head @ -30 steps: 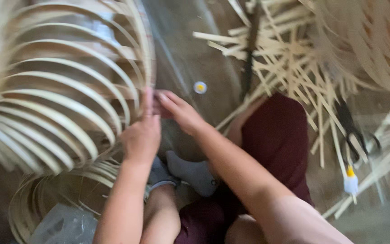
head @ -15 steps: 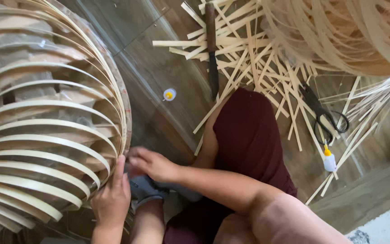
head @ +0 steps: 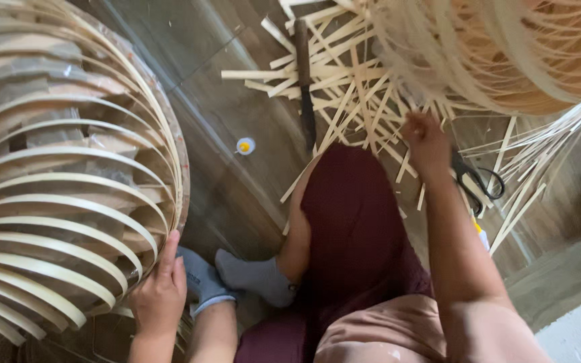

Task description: The person sits on the floor and weaves thin wooden strips into a circular basket frame. They apply glue from a small bottle to the frame and press the strips into place, occasionally picking up new strips from a pile on the floor.

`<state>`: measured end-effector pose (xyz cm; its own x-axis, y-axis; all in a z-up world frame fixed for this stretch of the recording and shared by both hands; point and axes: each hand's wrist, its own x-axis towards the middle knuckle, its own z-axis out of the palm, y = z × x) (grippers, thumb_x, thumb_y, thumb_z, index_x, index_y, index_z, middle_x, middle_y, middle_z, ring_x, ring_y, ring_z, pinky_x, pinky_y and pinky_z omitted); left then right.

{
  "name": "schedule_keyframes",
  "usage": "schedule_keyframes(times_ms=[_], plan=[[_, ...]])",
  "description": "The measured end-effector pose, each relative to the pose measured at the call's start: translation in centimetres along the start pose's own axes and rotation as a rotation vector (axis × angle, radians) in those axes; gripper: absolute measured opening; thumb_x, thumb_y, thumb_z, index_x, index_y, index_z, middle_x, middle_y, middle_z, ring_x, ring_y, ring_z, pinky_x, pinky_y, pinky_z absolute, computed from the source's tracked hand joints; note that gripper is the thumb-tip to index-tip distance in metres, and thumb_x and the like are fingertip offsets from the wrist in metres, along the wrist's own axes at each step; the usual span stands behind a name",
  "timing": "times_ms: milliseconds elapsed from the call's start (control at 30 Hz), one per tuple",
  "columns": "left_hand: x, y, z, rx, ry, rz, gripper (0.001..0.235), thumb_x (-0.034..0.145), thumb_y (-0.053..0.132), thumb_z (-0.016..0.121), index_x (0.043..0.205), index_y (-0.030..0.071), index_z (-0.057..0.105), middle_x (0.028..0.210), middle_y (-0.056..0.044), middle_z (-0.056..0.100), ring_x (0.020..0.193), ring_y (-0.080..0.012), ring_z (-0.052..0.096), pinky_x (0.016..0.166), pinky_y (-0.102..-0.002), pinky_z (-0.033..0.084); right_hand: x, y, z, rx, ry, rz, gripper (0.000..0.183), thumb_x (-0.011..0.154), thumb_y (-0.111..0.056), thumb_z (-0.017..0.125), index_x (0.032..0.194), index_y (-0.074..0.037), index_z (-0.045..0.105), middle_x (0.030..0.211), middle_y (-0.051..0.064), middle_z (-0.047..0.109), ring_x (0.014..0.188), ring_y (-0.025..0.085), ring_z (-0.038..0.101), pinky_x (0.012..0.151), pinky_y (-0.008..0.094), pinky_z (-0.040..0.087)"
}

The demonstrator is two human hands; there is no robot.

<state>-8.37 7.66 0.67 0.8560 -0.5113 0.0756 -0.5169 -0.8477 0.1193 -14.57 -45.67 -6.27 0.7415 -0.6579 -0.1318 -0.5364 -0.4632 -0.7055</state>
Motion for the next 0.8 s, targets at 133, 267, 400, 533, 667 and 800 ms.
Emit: schedule_keyframes(times_ms=[133, 267, 400, 533, 667, 800], plan=[[-0.4, 0.2, -0.1, -0.029, -0.098, -0.065, 0.065, 0.097, 0.018, 0.068, 0.157, 0.025, 0.046, 0.094, -0.014, 0.077, 0.078, -0.0355, 0.073, 0.07, -0.048, 0.059, -1.4, 4.5, 3.3, -0.424, 0.091, -0.278, 0.051, 0.078, -0.014, 0.078, 0.126, 0.001, 0.069, 0.11, 0.03, 0.067, 0.091, 0.042, 0.067, 0.078, 0.049, 0.055], [-0.3, 0.2, -0.1, -0.052, -0.007, 0.004, 0.064, 0.098, 0.017, 0.065, 0.158, 0.025, 0.045, 0.103, -0.018, 0.077, 0.086, -0.0355, 0.074, 0.074, -0.046, 0.059, -0.9, 5.9, 4.1, -0.325, -0.137, 0.221, 0.024, 0.092, -0.026, 0.074, 0.108, -0.009, 0.074, 0.103, 0.015, 0.075, 0.093, 0.032, 0.073, 0.085, 0.044, 0.057], [-0.5, 0.1, 0.2, -0.01, -0.009, 0.001, 0.062, 0.098, 0.019, 0.065, 0.157, 0.027, 0.047, 0.094, -0.015, 0.076, 0.08, -0.0343, 0.074, 0.073, -0.047, 0.059, -0.7, 6.4, 0.1, -0.399, -0.25, 0.226, 0.02, 0.095, -0.026, 0.072, 0.105, -0.009, 0.075, 0.101, 0.019, 0.073, 0.093, 0.037, 0.07, 0.083, 0.048, 0.055], [-0.9, -0.2, 0.8, -0.019, -0.063, -0.061, 0.061, 0.099, 0.019, 0.067, 0.156, 0.027, 0.048, 0.089, -0.014, 0.076, 0.074, -0.0331, 0.074, 0.067, -0.046, 0.059, -1.1, 6.6, -1.2, -0.423, -0.168, 0.034, 0.015, 0.098, -0.023, 0.073, 0.104, -0.009, 0.076, 0.107, 0.019, 0.072, 0.1, 0.037, 0.068, 0.087, 0.047, 0.055], [-1.1, -0.3, 0.7, -0.006, -0.089, -0.08, 0.061, 0.098, 0.02, 0.068, 0.156, 0.026, 0.049, 0.086, -0.014, 0.075, 0.075, -0.0346, 0.073, 0.067, -0.047, 0.058, -0.1, 5.4, 2.0, -0.318, -0.01, -0.051, 0.022, 0.094, -0.016, 0.073, 0.114, -0.005, 0.07, 0.119, 0.021, 0.063, 0.105, 0.039, 0.065, 0.087, 0.048, 0.053], [-0.5, 0.0, 0.7, -0.006, -0.03, -0.023, 0.063, 0.096, 0.017, 0.067, 0.156, 0.026, 0.048, 0.094, -0.015, 0.076, 0.079, -0.0346, 0.074, 0.072, -0.047, 0.059, 2.9, 3.3, 5.1, -0.402, 0.055, -0.233, 0.022, 0.094, -0.014, 0.068, 0.115, -0.007, 0.071, 0.121, 0.017, 0.064, 0.109, 0.035, 0.066, 0.092, 0.047, 0.053]])
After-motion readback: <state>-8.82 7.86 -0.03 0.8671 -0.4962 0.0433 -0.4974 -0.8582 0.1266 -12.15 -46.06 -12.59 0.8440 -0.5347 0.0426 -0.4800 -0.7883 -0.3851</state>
